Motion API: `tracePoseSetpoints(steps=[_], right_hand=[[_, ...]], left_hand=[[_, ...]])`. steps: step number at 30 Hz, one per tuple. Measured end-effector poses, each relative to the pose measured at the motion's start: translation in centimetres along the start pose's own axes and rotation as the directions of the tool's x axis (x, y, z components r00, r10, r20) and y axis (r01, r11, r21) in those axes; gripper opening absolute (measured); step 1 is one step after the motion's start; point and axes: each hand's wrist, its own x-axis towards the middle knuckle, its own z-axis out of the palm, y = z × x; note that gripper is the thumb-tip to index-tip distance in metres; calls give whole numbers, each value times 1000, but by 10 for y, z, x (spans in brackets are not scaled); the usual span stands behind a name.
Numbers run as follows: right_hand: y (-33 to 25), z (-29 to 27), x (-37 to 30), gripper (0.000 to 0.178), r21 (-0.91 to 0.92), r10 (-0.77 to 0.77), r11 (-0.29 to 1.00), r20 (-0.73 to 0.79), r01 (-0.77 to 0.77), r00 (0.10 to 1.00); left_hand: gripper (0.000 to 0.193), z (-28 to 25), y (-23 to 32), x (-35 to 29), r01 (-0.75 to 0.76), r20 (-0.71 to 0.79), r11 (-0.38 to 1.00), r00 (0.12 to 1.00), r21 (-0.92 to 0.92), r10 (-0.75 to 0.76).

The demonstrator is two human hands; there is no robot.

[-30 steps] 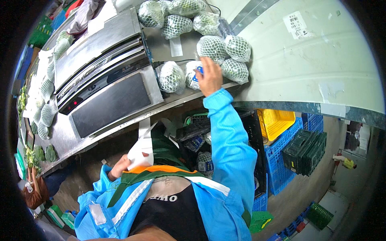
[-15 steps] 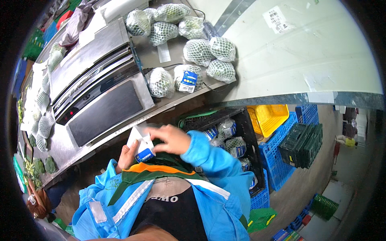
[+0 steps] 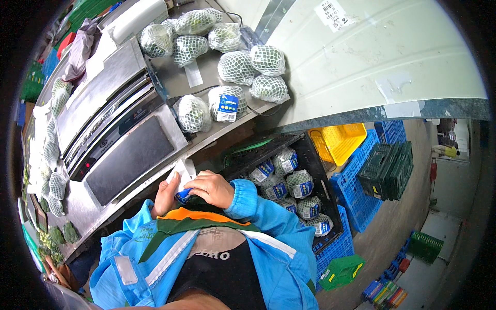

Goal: The person applies adhesive labels to produce items wrapped in mesh and arranges them in a crate.

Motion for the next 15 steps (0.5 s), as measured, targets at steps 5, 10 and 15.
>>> tracePoseSetpoints(steps=[5,10,15], right_hand=[[7,-8,12,13,198,36,980,-94,-17,995],[29,-99,53,12,593,413,802,-462,-73,785],[138,-249,123,25,108,218,969,-792,-220,570]], left_hand=[[35,8,15,15,-52,-119,997,992,-55,45],[42,-23,59,24,-285,-361,957,900,-58,246],[43,-4,88,11,-13,-138,962,990,-274,-26]])
